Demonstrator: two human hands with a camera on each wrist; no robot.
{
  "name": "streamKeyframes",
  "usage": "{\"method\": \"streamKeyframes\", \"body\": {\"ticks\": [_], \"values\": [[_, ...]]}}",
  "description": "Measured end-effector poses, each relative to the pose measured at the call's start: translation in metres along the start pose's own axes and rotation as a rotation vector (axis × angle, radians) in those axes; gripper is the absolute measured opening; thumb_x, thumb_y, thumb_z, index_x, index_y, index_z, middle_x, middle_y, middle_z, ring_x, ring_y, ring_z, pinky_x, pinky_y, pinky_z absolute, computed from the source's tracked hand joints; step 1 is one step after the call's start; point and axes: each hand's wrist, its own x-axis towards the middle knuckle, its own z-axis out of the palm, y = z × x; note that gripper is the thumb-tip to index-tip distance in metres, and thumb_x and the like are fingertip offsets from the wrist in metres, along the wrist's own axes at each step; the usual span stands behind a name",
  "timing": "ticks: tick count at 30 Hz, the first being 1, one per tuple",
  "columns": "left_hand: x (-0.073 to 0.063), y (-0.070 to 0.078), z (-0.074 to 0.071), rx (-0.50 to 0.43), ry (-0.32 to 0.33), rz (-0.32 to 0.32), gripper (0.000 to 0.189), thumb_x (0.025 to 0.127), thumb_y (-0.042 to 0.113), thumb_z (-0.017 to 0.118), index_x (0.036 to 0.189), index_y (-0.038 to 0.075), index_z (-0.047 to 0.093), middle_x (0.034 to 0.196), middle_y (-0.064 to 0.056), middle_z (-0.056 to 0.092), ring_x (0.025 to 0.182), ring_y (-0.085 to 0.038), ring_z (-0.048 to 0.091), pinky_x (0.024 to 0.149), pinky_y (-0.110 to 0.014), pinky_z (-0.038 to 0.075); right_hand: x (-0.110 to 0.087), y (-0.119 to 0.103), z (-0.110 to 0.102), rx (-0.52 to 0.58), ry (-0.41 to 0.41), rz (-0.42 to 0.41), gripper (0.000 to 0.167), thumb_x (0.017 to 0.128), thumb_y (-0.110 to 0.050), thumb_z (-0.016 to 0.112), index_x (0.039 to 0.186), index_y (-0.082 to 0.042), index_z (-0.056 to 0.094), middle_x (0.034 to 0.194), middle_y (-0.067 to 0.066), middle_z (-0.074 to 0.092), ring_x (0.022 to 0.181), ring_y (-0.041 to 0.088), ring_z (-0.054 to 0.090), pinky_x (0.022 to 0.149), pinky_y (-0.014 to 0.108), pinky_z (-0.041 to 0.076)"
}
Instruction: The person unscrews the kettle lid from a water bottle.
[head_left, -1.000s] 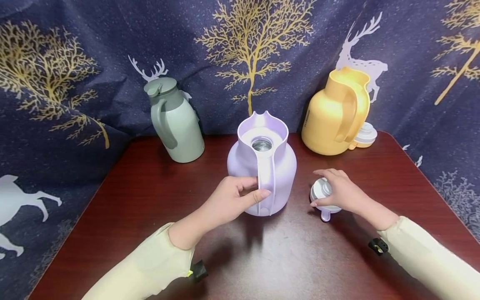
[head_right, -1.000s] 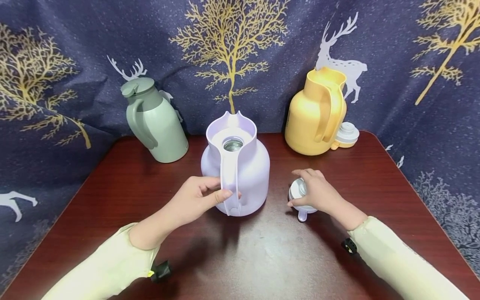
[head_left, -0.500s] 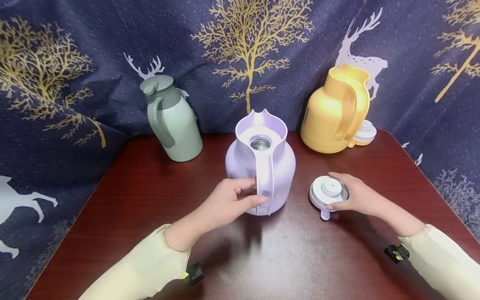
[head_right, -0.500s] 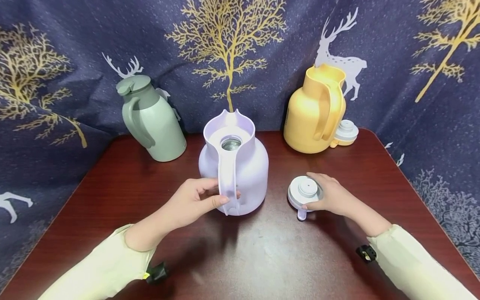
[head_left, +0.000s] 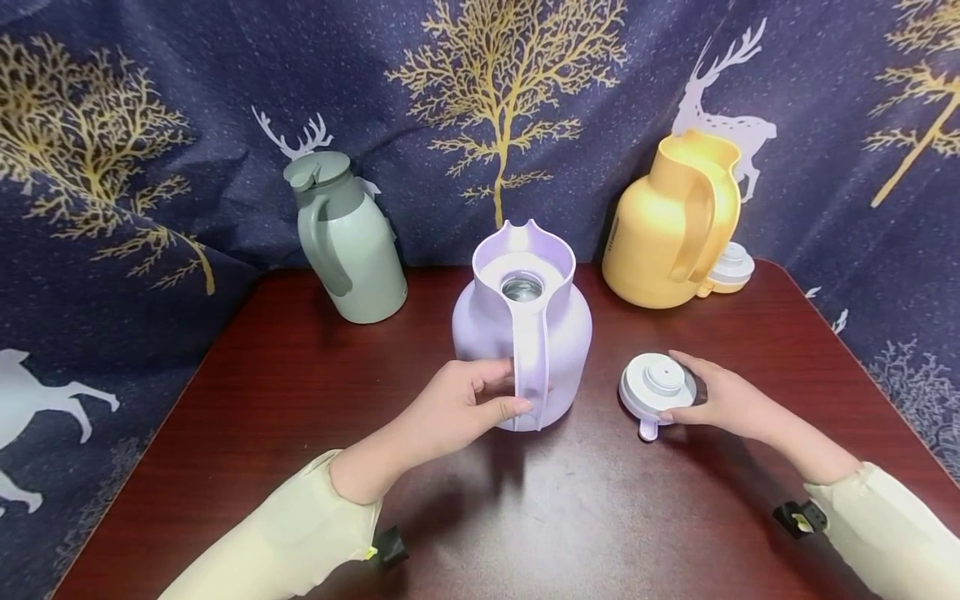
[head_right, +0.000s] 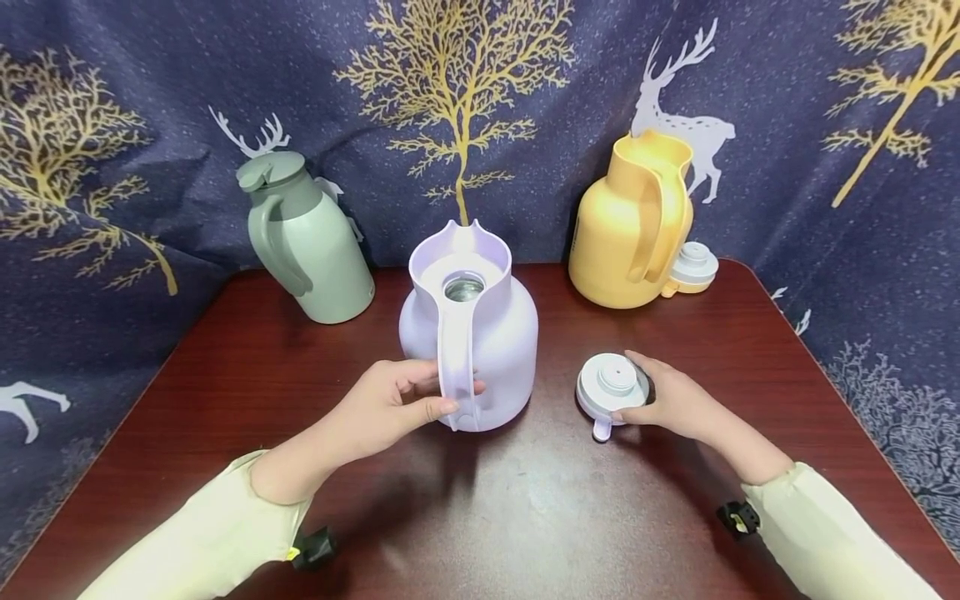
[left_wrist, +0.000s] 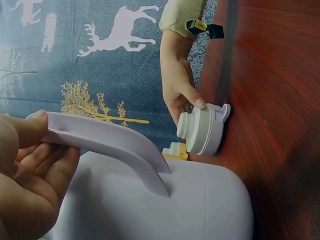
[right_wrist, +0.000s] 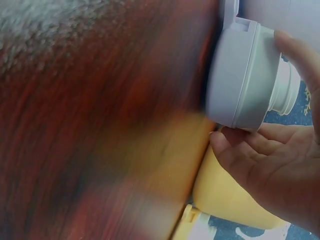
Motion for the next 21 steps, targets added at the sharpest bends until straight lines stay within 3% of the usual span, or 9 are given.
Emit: {"method": "streamKeyframes", "body": {"ticks": [9,21], "values": [[0.002,0.001,0.002,0.036,0.022,-0.050,0.026,0.091,0.010,0.075,0.116,0.003,0.076,0.112,-0.013,0.079,0.104,-0.017,0.074,0.088,-0.019,0.057,-0.004,0.003,-0.003,-0.041,0.010,-0.028,0.094,0.072,-0.031,0.092,0.142,0.014,0.048,0.134,0.037,0.061,0.122,0.050,0.061,0.100,0.062,0.048],[0.015,-0.003,-0.003,0.036,0.016,-0.060,0.030,0.087,0.008,0.079,0.117,0.003,0.076,0.111,-0.013,0.079,0.105,-0.021,0.075,0.086,-0.021,0.058,0.002,0.001,-0.002,-0.050,0.013,-0.056,0.091,0.071,-0.029,0.093,0.140,0.014,0.051,0.131,0.033,0.064,0.118,0.045,0.064,0.099,0.060,0.049]]}}
